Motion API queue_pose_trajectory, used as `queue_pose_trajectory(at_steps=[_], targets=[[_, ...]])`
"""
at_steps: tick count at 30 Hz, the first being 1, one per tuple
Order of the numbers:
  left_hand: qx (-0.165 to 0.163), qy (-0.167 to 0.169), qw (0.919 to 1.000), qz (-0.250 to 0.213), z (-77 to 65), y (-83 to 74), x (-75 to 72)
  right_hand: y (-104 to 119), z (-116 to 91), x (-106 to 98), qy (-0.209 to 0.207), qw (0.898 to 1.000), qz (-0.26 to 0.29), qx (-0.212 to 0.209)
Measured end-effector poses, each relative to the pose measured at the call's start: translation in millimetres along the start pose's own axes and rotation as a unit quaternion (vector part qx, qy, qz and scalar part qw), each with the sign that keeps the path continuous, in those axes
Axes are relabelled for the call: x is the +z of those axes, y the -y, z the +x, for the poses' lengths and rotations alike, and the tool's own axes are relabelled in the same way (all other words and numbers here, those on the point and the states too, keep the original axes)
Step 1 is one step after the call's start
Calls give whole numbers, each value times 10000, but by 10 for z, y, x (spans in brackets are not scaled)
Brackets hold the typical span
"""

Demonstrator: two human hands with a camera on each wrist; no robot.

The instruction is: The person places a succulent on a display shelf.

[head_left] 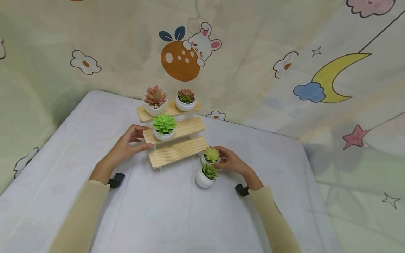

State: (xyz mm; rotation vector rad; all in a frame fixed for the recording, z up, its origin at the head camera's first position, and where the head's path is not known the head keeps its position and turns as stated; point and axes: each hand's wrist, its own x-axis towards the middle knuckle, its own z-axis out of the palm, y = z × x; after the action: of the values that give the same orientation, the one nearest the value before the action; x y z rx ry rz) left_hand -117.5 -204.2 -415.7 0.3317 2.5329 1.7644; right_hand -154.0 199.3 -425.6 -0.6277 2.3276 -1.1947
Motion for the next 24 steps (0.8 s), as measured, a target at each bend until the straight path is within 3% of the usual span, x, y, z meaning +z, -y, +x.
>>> queue_pose_trajectory(at_steps=[6, 12, 20, 24], targets=[[97, -53, 9999, 4, 0, 14, -3, 60, 70, 18, 3, 9991, -413, 88], [100, -27, 9999, 0, 6, 10, -13, 51, 46, 19, -225, 9986, -449, 134], [230, -50, 9997, 19, 11, 19, -15, 85, -114, -74, -916, 9940, -244, 550], [217, -20, 9998, -1, 0, 31, -11, 192, -122, -127, -1350, 9893, -108, 540]])
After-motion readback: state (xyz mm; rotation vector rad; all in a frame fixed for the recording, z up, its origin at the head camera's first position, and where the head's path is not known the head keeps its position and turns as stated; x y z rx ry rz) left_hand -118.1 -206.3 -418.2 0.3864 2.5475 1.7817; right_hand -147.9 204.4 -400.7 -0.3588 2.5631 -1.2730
